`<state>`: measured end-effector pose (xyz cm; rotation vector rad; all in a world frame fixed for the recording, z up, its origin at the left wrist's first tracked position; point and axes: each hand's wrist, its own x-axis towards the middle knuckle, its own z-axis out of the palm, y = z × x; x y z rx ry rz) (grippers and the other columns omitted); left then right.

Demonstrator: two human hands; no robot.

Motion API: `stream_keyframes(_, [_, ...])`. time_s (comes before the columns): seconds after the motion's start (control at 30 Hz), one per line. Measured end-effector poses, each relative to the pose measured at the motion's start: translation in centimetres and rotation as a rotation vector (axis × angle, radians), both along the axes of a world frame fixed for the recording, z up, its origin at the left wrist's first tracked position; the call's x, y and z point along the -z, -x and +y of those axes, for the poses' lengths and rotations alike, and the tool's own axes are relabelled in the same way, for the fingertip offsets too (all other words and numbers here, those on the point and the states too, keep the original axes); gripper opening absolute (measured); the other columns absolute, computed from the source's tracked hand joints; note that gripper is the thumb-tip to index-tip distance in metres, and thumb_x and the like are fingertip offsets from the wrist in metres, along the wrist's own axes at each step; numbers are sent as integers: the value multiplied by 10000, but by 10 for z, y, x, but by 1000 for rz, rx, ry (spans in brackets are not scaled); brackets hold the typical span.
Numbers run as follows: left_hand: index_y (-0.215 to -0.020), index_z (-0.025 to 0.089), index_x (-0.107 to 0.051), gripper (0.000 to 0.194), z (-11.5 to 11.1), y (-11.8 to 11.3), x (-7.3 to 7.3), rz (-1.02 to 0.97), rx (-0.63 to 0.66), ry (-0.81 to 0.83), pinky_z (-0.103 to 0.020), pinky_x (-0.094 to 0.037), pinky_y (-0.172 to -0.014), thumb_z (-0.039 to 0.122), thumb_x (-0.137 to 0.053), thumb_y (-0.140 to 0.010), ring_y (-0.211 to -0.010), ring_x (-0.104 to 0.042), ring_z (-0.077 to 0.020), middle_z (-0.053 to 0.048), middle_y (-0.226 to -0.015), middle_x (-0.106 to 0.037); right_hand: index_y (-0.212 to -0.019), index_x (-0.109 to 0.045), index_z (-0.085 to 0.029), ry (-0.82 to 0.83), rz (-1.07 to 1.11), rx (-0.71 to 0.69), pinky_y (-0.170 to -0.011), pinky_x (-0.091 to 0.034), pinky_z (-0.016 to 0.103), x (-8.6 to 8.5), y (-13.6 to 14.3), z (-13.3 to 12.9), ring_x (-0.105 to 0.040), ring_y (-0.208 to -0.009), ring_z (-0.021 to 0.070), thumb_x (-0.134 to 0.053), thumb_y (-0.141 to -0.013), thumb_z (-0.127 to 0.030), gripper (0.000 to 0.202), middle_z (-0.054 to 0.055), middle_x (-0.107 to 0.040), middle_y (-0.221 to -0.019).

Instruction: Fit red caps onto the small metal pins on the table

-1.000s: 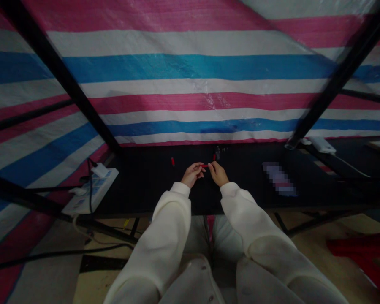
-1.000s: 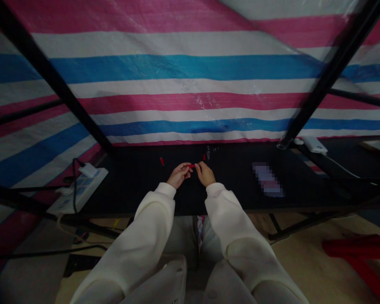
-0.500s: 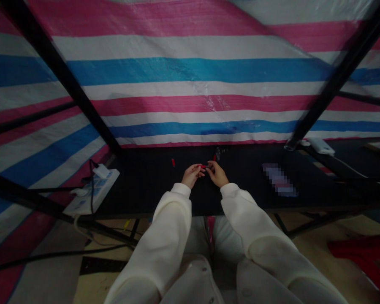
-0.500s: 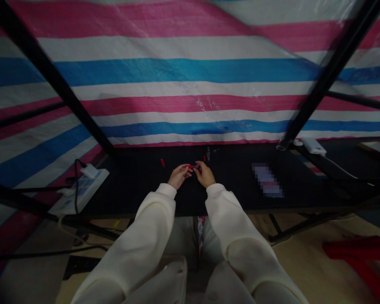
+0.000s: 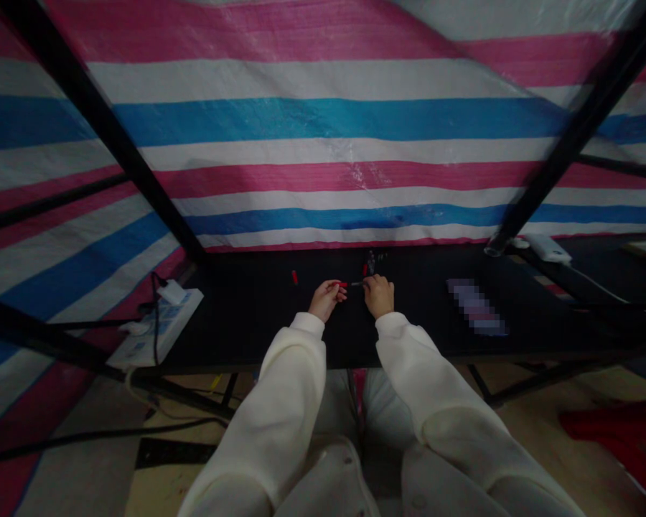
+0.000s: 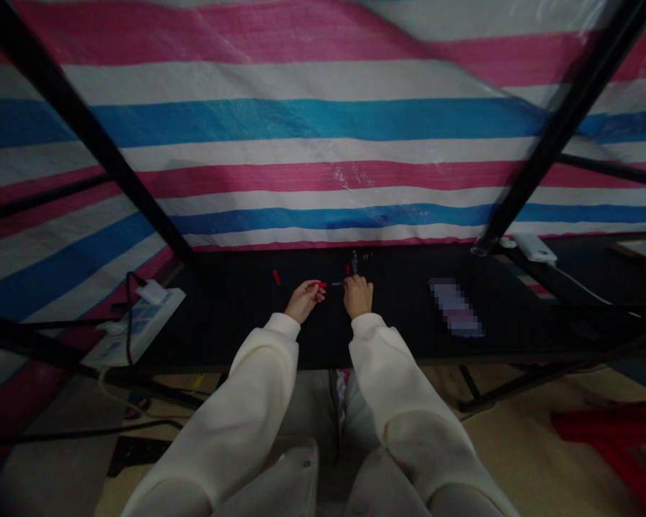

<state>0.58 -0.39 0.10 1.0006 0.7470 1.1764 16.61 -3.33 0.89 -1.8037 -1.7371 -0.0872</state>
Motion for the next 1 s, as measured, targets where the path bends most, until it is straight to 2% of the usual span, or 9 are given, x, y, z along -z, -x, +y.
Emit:
stream_keyframes(0.1, [-910,110,-509,299,-1,0,-2,24,2,1,-221,-366,-529,239,-658,-685,-541,-551,-90,-31,-685,-607,-981,-585,-200,38,139,155,-746,-329,322,2,-8,6,-504,-912,211,-456,-818,-240,211,72,-612,-958])
stream_keyframes(0.2, [-908,107,-513,321,-1,-1,-3,45,13,-1,-220,-367,-531,236,-676,-664,-547,-555,-92,-31,-688,-609,-961,-595,-212,104,280,238,-716,-346,296,1,-19,15,-545,-868,195,-481,-801,-274,207,50,-643,-911])
stream_keyframes(0.4, [-911,103,-518,334,-3,-1,-5,68,28,-15,-213,-373,-525,251,-679,-658,-549,-560,-90,-38,-704,-619,-861,-634,-214,190,302,239,-688,-369,266,0,-30,33,-585,-808,176,-531,-764,-329,182,41,-664,-845])
stream_keyframes(0.6, [-895,114,-532,307,-6,-6,-11,179,-30,-1,-211,-383,-498,278,-662,-669,-516,-543,-84,-27,-675,-613,-856,-652,-207,156,213,213,-684,-375,256,7,-28,41,-589,-795,170,-514,-774,-339,208,58,-665,-840])
stream_keyframes(0.77, [-839,119,-559,193,8,-26,-14,438,-113,-71,-205,-385,-485,235,-617,-696,-501,-526,-78,-25,-666,-607,-876,-667,-204,172,160,217,-696,-381,261,8,-28,42,-587,-811,178,-500,-782,-329,228,70,-665,-853])
stream_keyframes(0.9, [-747,122,-598,112,29,-48,-11,758,-201,-270,-232,-428,-588,185,-633,-662,-594,-553,-100,-36,-679,-619,-919,-665,-208,183,146,215,-704,-382,257,9,-29,43,-582,-837,178,-495,-783,-331,251,74,-659,-906])
stream_keyframes(1.0, [-753,135,-621,108,42,-61,-10,971,-227,-373,-246,-428,-653,194,-629,-663,-669,-569,-120,-48,-734,-639,-932,-662,-210,192,146,214,-705,-378,250,10,-30,44,-580,-843,173,-495,-782,-336,257,71,-656,-919])
